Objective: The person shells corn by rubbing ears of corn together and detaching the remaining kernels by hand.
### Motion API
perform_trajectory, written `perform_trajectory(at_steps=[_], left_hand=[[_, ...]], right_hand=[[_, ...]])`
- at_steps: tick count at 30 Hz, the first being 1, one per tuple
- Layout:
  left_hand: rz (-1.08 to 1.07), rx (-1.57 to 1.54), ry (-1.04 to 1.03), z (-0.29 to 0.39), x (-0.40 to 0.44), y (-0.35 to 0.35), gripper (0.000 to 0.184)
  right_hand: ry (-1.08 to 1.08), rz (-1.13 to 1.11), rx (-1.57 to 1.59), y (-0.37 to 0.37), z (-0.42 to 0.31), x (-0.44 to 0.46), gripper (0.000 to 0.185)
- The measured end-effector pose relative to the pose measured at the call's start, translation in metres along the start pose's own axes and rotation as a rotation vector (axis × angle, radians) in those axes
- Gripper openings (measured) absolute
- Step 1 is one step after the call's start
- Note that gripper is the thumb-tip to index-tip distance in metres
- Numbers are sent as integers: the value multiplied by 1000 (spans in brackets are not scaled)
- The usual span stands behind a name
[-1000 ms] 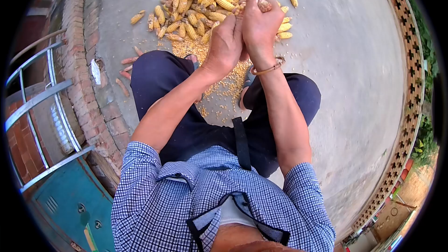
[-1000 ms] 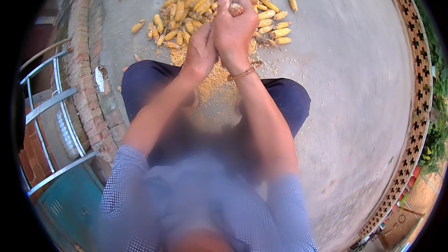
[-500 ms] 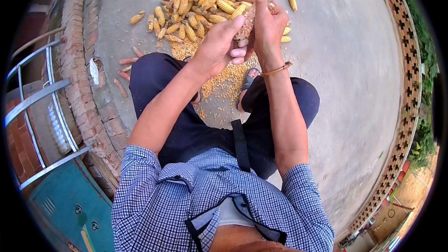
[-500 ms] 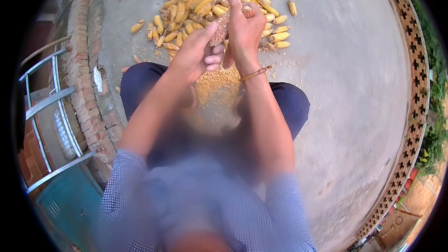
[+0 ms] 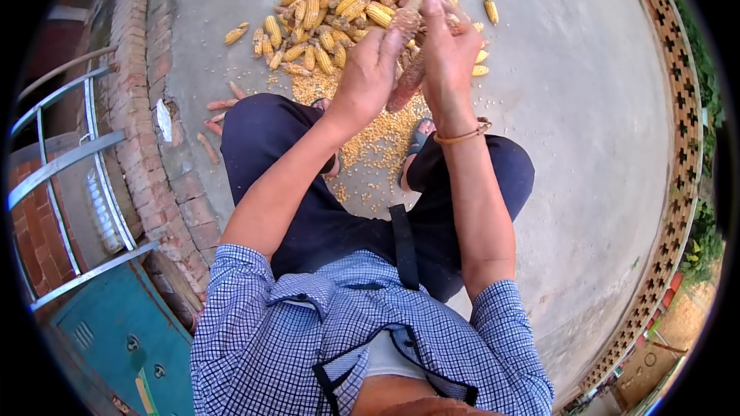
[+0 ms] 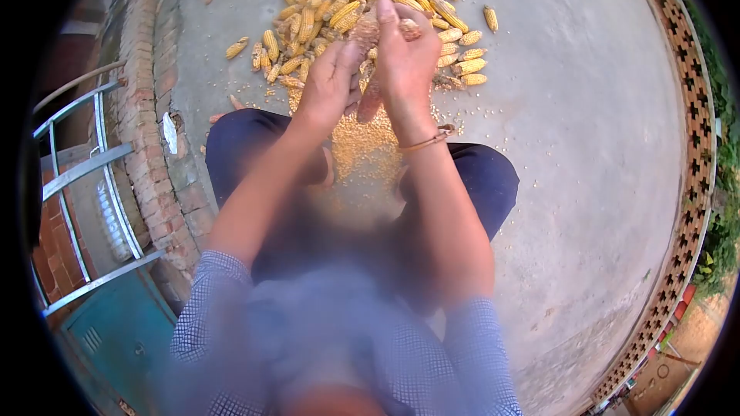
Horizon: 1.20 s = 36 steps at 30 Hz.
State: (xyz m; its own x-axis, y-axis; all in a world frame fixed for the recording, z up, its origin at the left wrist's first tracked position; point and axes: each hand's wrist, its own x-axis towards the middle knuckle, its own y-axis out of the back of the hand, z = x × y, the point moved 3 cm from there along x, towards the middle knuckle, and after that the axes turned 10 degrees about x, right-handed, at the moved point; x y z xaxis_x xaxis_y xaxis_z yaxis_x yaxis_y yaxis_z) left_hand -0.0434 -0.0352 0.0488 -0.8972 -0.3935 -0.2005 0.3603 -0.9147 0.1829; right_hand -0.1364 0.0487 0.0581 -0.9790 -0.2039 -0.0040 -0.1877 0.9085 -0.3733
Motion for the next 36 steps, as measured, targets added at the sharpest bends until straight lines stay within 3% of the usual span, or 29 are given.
perform_trajectory(at_steps=[4,10,16,20,23,24,28,34,36], left_hand=[[138,363,-297,-7,4,-8,38],[-78,6,-80,-13,-1,-16,31],[-102,-86,-116,0,-8,-18,34],[-114,-112,-160,4,-10,-20,34],[-138,-167,-146,14,-14,-19,30],[-144,-190,-143,15,-15,-19,29],[-233,-334,-75,22,-21,-17,28],[-261,-375,-73,21,-21,-13,28],[-274,-396,-70,23,-23,-11,27]], right_hand=[[-38,-4,-113,-9,-8,-10,37],[9,64,-146,-9,-10,-10,34],[152,-22,-75,-13,-23,-10,25],[46,-50,-62,-8,-23,-10,27],[734,-99,-349,-1,-19,17,35],[322,-66,-259,-7,-32,5,33],[137,-17,-147,-6,-22,4,31],[96,-106,-12,-8,-30,3,34],[59,-30,-50,1,-22,8,32]])
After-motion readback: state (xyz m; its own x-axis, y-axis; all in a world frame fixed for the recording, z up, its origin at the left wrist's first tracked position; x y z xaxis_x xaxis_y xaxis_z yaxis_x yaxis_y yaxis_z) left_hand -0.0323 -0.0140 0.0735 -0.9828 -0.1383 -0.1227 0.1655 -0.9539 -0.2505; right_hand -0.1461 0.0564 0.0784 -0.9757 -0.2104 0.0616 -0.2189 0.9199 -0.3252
